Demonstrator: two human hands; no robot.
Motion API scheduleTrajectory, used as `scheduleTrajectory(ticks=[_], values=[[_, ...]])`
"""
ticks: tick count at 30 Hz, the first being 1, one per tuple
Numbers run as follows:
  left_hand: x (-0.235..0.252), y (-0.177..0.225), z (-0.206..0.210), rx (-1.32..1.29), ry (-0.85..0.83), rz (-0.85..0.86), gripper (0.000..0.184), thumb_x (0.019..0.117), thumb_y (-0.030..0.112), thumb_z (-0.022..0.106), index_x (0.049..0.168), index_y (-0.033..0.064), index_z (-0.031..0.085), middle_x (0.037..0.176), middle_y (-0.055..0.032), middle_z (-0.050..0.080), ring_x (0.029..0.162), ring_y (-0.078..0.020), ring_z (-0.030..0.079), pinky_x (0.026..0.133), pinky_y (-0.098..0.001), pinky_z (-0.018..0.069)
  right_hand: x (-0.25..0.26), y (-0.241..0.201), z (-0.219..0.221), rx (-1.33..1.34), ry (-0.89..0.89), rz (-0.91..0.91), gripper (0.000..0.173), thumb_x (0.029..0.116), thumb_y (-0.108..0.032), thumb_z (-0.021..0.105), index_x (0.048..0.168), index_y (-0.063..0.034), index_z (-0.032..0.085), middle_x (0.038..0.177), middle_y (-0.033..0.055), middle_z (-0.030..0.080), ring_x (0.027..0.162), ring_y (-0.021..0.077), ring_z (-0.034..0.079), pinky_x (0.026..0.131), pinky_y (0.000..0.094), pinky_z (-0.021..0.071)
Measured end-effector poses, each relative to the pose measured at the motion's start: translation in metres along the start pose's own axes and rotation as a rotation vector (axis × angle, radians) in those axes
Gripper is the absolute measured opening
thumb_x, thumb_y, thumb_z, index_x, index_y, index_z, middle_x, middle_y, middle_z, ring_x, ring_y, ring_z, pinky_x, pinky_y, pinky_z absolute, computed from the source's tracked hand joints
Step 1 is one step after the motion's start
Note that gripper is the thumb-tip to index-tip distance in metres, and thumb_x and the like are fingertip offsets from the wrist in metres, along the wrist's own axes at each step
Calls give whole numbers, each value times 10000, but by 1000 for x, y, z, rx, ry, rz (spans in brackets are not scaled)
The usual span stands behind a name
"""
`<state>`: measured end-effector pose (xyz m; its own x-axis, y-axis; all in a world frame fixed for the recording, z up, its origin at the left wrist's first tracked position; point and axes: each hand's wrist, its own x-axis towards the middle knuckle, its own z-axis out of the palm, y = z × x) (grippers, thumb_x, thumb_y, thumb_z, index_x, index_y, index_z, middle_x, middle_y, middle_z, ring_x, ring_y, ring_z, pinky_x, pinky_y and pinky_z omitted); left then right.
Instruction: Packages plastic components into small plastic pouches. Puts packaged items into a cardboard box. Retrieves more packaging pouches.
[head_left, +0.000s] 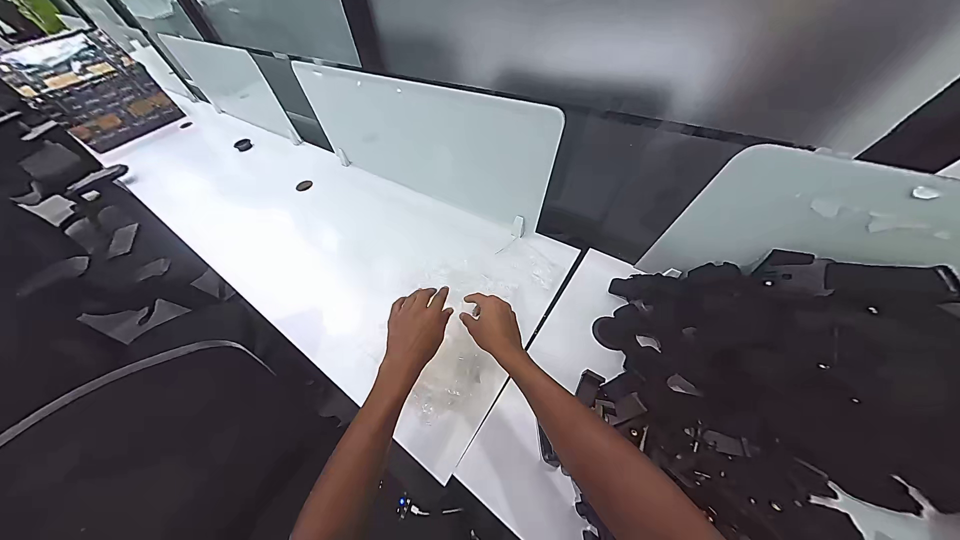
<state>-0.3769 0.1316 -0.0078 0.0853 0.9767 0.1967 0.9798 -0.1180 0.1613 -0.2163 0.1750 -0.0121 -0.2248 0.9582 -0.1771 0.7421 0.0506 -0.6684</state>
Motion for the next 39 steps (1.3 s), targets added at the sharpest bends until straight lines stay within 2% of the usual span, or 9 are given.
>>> scheduleTrajectory(ticks=[3, 10, 12, 19, 24, 28, 31, 34, 39], values=[[7, -9, 13, 38, -272, -43, 441, 1063, 375, 517, 1461, 195, 572, 1460, -119, 573, 1382, -317, 510, 1134, -608, 358, 2, 11, 6, -47, -82, 26, 400, 984, -357, 653, 1352, -203, 673, 1175, 170, 683, 1060, 336, 656, 899, 545, 520], [-8, 35, -17, 19, 42, 116, 424, 1023, 358, 600, 1317, 60, 665, 1409, -169, 600, 1466, -374, 394, 1208, -664, 194, -52, 19, -34, 194, 97, -86, 312, 1008, -254, 631, 1290, -140, 701, 889, 91, 708, 839, 254, 668, 819, 480, 540], [-15, 70, -28, -35, 41, 217, 410, 1016, 338, 610, 1302, 50, 668, 1400, -167, 606, 1458, -366, 410, 1209, -629, 242, -83, 33, -58, 297, 125, -53, 256, 997, -242, 647, 1205, -119, 730, 864, 58, 713, 788, 202, 667, 773, 439, 547], [-57, 279, -46, -427, 119, 784, 262, 1016, 200, 569, 1209, 87, 707, 1197, -78, 718, 1164, -234, 675, 976, -416, 565, -268, 126, -154, 720, 626, 118, 150, 957, -120, 660, 1072, -49, 727, 899, 16, 720, 659, 46, 626, 580, 211, 526], [-103, 469, -60, -804, -25, 1261, 270, 1029, 239, 588, 1233, 101, 698, 1136, -60, 720, 1041, -174, 689, 851, -331, 584, -448, 174, -233, 579, 1134, 270, 147, 963, -94, 629, 1092, -56, 688, 830, -26, 668, 560, 32, 567, 459, 160, 471], [-142, 581, -66, -893, -150, 1548, 272, 1041, 270, 556, 1186, 114, 724, 1091, -42, 726, 1017, -171, 682, 833, -321, 574, -568, 231, -261, 194, 1282, 508, 188, 969, -208, 617, 1102, -117, 714, 914, -43, 692, 682, 21, 625, 563, 173, 532], [-153, 638, -57, -790, -192, 1648, 272, 1044, 286, 535, 1132, 133, 742, 995, -33, 728, 946, -192, 686, 783, -351, 572, -611, 274, -272, 61, 1107, 695, 196, 971, -230, 612, 1098, -140, 731, 969, -7, 704, 757, 54, 659, 677, 247, 577], [-153, 686, -47, -520, -393, 1702, 280, 1047, 306, 535, 1126, 131, 738, 1002, -64, 714, 937, -244, 701, 754, -443, 585, -622, 309, -307, 39, 684, 836, 227, 1006, -168, 603, 1159, -52, 723, 1051, 142, 714, 966, 276, 694, 901, 498, 555], [-176, 765, -46, 275, -828, 1750, 259, 1045, 205, 521, 1119, 10, 674, 1173, -201, 654, 1111, -404, 638, 862, -622, 512, -602, 371, -350, -58, -18, 946, 188, 974, -135, 642, 1088, 11, 674, 1038, 230, 662, 1001, 418, 650, 844, 617, 518]])
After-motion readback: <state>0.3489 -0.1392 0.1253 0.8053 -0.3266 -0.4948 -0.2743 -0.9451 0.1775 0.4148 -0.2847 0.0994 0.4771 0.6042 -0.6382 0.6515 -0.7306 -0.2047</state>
